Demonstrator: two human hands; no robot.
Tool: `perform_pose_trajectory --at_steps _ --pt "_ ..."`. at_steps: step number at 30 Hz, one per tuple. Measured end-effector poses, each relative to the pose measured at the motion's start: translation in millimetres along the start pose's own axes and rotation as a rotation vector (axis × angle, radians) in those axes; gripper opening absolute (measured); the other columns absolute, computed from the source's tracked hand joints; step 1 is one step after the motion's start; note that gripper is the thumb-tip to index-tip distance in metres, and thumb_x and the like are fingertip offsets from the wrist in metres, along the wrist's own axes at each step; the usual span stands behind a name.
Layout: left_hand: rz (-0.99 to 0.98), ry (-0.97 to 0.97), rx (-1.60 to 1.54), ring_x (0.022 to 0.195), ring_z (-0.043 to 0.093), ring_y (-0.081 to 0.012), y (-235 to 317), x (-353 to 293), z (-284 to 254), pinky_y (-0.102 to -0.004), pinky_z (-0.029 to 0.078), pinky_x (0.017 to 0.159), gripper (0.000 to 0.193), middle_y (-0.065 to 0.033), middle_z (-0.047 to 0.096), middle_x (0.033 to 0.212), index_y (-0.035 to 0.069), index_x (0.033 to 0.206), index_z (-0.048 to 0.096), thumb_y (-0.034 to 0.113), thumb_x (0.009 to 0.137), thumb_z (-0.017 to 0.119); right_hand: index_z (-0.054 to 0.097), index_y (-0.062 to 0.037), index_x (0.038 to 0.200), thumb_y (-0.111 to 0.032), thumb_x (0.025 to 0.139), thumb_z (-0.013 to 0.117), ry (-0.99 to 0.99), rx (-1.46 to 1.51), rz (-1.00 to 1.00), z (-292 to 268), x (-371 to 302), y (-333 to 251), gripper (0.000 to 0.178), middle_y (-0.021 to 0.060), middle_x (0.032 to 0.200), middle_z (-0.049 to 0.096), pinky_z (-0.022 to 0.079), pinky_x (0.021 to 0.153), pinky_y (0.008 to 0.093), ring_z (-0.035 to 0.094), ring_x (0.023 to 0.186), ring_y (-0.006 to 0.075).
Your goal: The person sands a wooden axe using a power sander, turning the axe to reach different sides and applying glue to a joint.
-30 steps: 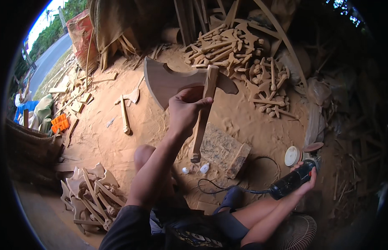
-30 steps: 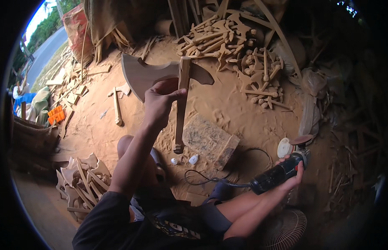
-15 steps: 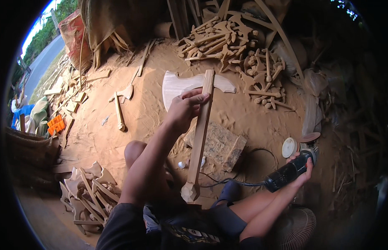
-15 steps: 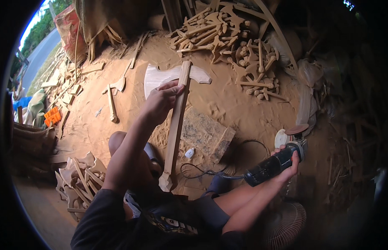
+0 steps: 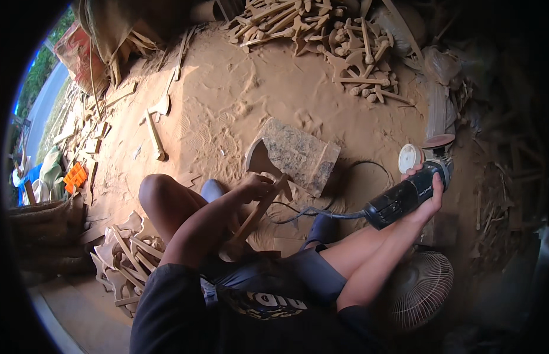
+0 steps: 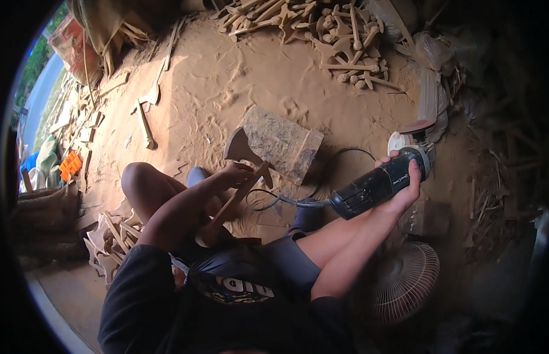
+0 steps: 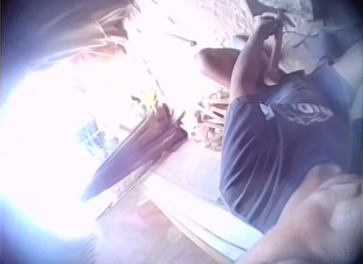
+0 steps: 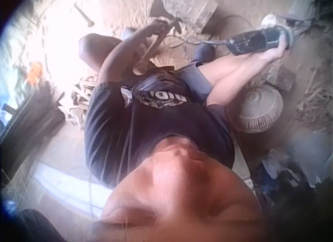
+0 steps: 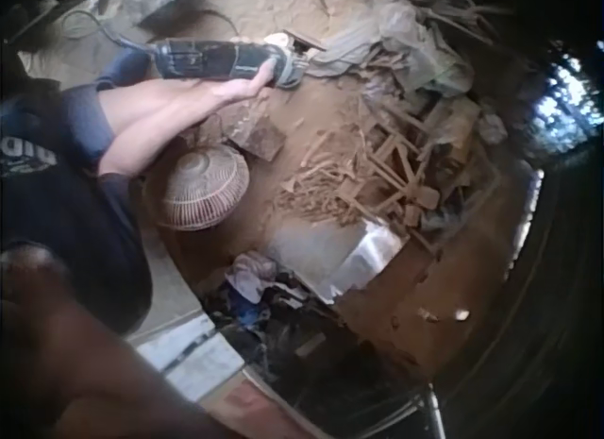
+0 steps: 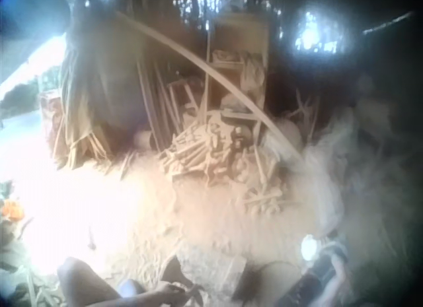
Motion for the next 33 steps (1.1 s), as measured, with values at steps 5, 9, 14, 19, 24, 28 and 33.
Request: perform_pose_trajectory --at_steps 5,9,14,19,24,28,33 --pt "0.858 -0.803 0.372 0.076 0.069 -0.0162 -42 -83 51 -0.0287 0.056 0.063 0.027 -0.0025 0.064 0.077 0.006 0.095 0.069 0.032 0.090 0.077 0.051 0.0063 0.129 -0.031 0.102 0.063 -0.081 0.012 0.026 18 -2 14 0.048 0.0160 0.116 0.062 0.054 0.090 0.0401 0.061 0.101 0.0275" --pt "0.319 -0.560 0.303 0.075 0.071 -0.0226 -72 -85 64 -0.0351 0.054 0.062 0.035 -0.0092 0.069 0.081 0.002 0.099 0.070 0.036 0.093 0.074 0.051 0.0060 0.129 -0.031 0.101 0.063 -0.051 -0.034 -0.002 16 -4 5 0.048 0.0153 0.116 0.063 0.054 0.090 0.0397 0.061 0.101 0.0272" --pt "0.184 -0.046 0.354 0.079 0.072 -0.0308 27 -145 30 -0.0393 0.056 0.068 0.039 -0.0194 0.072 0.088 -0.002 0.103 0.069 0.036 0.096 0.070 0.050 0.0050 0.131 -0.026 0.098 0.067 -0.039 -0.180 -0.012 11 -8 2 0.048 0.0131 0.120 0.061 0.052 0.092 0.0398 0.060 0.104 0.0262" --pt "0.508 -0.055 0.368 0.084 0.072 -0.0339 137 -148 -6 -0.0440 0.055 0.073 0.036 -0.0239 0.071 0.088 0.001 0.111 0.067 0.032 0.094 0.070 0.053 0.0000 0.134 -0.019 0.090 0.074 -0.106 -0.150 0.011 35 -14 21 0.052 0.0141 0.118 0.062 0.055 0.091 0.0422 0.063 0.102 0.0263" --pt "0.635 0.196 0.750 0.071 0.068 -0.0446 108 -87 -18 -0.0533 0.055 0.060 0.019 -0.0200 0.067 0.076 0.004 0.104 0.061 0.020 0.095 0.059 0.049 0.0017 0.132 -0.018 0.084 0.086 -0.012 -0.771 -0.253 71 -32 44 0.064 0.0132 0.106 0.066 0.057 0.074 0.0357 0.067 0.081 0.0198" --pt "0.646 0.373 1.246 0.066 0.071 -0.0325 60 -59 -19 -0.0501 0.054 0.053 0.012 -0.0164 0.071 0.082 0.011 0.103 0.064 0.015 0.096 0.055 0.045 0.0034 0.134 -0.028 0.078 0.093 -0.143 -1.202 -0.277 82 -36 110 0.081 0.0160 0.108 0.066 0.055 0.086 0.0378 0.067 0.095 0.0229" --pt "0.495 0.306 1.175 0.075 0.076 -0.0304 85 -59 -8 -0.0436 0.061 0.061 0.018 -0.0141 0.074 0.084 0.010 0.093 0.072 0.014 0.093 0.055 0.028 0.0054 0.151 -0.022 0.081 0.088 -0.278 -1.190 -0.064 38 -51 199 0.096 0.0251 0.131 0.055 0.047 0.105 0.0436 0.059 0.121 0.0331"
Point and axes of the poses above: each hand's wrist, its own x-axis towards the middle knuckle, its own z-axis out of the palm, y = z × x, the point moved 10 cm from there along x, towards the middle knuckle
